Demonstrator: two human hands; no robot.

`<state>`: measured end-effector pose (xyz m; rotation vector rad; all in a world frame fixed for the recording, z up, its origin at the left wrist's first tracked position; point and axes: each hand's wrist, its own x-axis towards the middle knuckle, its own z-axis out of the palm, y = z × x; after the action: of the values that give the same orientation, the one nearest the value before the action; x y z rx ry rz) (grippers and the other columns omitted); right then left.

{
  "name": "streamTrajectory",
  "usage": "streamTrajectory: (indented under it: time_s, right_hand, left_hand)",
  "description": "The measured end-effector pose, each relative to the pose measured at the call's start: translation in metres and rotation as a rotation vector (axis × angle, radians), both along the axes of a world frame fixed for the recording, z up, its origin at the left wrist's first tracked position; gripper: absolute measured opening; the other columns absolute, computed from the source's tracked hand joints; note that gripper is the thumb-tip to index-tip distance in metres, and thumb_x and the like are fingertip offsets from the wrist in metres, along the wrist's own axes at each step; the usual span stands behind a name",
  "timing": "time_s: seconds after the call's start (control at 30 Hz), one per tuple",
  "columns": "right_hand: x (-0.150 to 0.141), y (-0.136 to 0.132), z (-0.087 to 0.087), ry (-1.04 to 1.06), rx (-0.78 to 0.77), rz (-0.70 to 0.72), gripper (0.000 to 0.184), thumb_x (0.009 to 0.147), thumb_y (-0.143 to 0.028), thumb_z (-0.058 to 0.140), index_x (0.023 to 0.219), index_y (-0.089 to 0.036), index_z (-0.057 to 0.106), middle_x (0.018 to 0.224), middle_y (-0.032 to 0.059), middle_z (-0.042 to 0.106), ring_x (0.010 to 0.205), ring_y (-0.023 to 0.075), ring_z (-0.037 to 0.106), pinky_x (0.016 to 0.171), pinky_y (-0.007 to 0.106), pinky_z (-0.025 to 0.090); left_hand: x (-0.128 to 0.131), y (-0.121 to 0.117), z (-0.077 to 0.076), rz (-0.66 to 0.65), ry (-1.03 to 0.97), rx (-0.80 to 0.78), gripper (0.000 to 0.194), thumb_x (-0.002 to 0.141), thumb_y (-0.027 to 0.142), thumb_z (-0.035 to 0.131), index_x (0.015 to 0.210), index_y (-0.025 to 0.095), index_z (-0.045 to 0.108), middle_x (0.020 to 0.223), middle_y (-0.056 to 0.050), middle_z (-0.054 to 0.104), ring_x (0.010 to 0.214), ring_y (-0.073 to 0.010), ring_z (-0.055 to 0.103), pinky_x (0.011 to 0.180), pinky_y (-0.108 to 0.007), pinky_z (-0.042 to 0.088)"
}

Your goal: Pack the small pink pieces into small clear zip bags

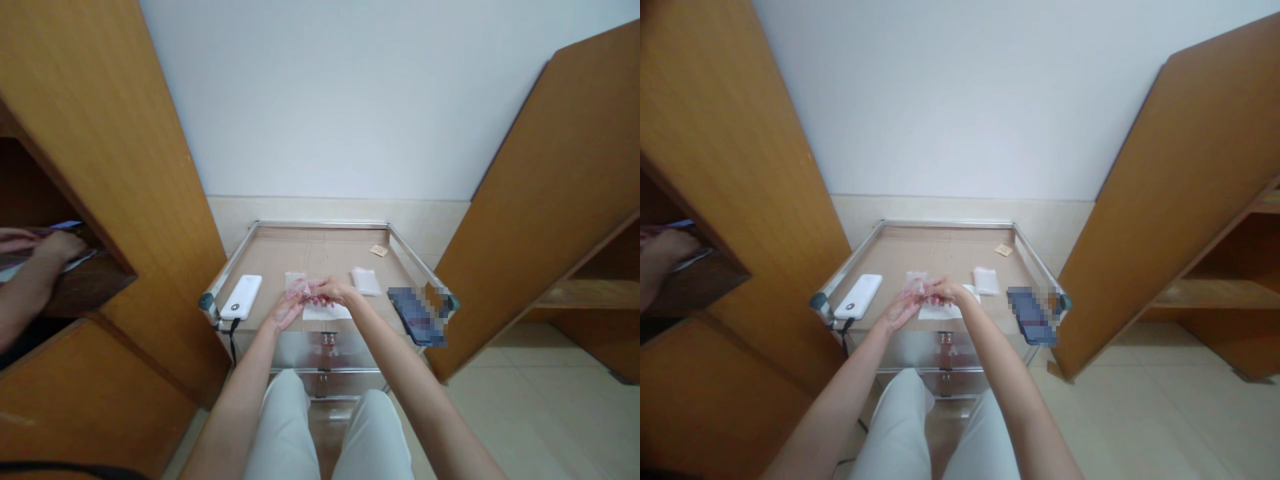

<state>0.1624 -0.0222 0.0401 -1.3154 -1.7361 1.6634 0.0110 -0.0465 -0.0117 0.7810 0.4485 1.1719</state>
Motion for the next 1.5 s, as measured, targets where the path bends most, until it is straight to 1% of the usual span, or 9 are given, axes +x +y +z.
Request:
streamTrajectory:
  time_s: [0.17,0.3,0.47,0.57,0.67,0.97,1.1,1.3,1.5]
  right_hand:
    - [0.006,-0.003,0.002,0.062,0.008,-0.049,0.019,0.065,-0.028,0.055,0.055,-0.012,0.054,0.038,-0.0035,0.049,0.031,0.0044,0.040,0.029,0.015,0.025]
    - [0.015,-0.005,0.004,0.147,-0.002,-0.152,0.022,0.063,-0.033,0.057,0.066,-0.011,0.060,0.039,-0.0035,0.049,0.031,0.0045,0.036,0.030,0.017,0.027]
    - [0.019,-0.004,-0.006,0.238,0.175,-0.495,0.024,0.065,-0.032,0.054,0.074,-0.011,0.061,0.046,-0.0020,0.051,0.038,0.0054,0.041,0.036,0.017,0.031]
    - [0.019,-0.002,-0.020,0.284,0.266,-0.756,0.025,0.069,-0.031,0.047,0.076,-0.011,0.061,0.070,0.0059,0.061,0.059,0.0100,0.053,0.049,0.018,0.040]
    - [0.017,0.001,-0.034,0.353,0.279,-0.870,0.030,0.073,-0.032,0.040,0.083,-0.012,0.060,0.091,0.0099,0.062,0.082,0.0140,0.056,0.066,0.022,0.042]
    - [0.008,0.008,-0.050,0.422,0.217,-0.937,0.043,0.082,-0.034,0.021,0.108,-0.014,0.049,0.112,0.0095,0.053,0.104,0.0138,0.048,0.083,0.028,0.037]
    - [0.007,0.008,-0.057,0.427,0.217,-0.905,0.048,0.082,-0.035,0.014,0.106,-0.011,0.049,0.116,0.0113,0.050,0.104,0.0133,0.048,0.081,0.026,0.039]
    - [0.009,0.009,-0.064,0.457,0.233,-0.914,0.044,0.082,-0.037,0.019,0.100,-0.014,0.053,0.105,0.0103,0.057,0.099,0.0150,0.051,0.077,0.028,0.042]
    - [0.009,0.010,-0.067,0.631,0.189,-0.901,0.042,0.081,-0.036,0.023,0.097,-0.013,0.053,0.107,0.0111,0.056,0.100,0.0143,0.051,0.081,0.027,0.039]
  left_hand:
    - [-0.001,0.001,-0.002,0.069,-0.043,-0.093,0.018,0.061,0.013,0.064,0.078,0.014,0.059,0.077,-0.004,0.064,0.075,-0.0132,0.058,0.082,-0.031,0.039]
    - [-0.003,0.002,-0.003,0.072,-0.052,-0.108,0.022,0.064,0.013,0.061,0.085,0.016,0.058,0.081,-0.004,0.064,0.073,-0.0141,0.059,0.081,-0.035,0.041]
    - [-0.004,0.003,-0.005,0.089,-0.035,-0.100,0.025,0.066,0.013,0.059,0.090,0.016,0.056,0.091,-0.006,0.063,0.073,-0.0130,0.060,0.080,-0.033,0.042]
    - [-0.003,0.004,-0.007,0.087,-0.043,-0.097,0.018,0.065,0.013,0.060,0.083,0.015,0.058,0.091,-0.006,0.063,0.074,-0.0134,0.059,0.079,-0.032,0.043]
    - [-0.002,0.005,-0.009,0.096,-0.039,-0.113,0.012,0.065,0.014,0.060,0.076,0.014,0.058,0.087,-0.007,0.064,0.074,-0.0140,0.059,0.079,-0.032,0.043]
    - [-0.002,0.006,-0.009,0.077,-0.036,-0.109,0.011,0.064,0.014,0.061,0.075,0.014,0.058,0.093,-0.007,0.062,0.078,-0.0150,0.059,0.081,-0.033,0.041]
    - [0.000,0.005,-0.007,0.074,-0.040,-0.113,0.009,0.064,0.013,0.060,0.073,0.014,0.058,0.091,-0.007,0.063,0.078,-0.0149,0.059,0.081,-0.033,0.041]
    - [0.002,0.007,-0.007,0.107,-0.022,-0.155,0.010,0.062,0.010,0.061,0.072,0.013,0.059,0.076,-0.006,0.063,0.072,-0.0131,0.058,0.079,-0.031,0.042]
    - [0.008,0.014,-0.007,0.073,-0.027,-0.151,0.023,0.062,0.007,0.061,0.084,0.012,0.058,0.085,-0.007,0.063,0.071,-0.0111,0.058,0.076,-0.027,0.043]
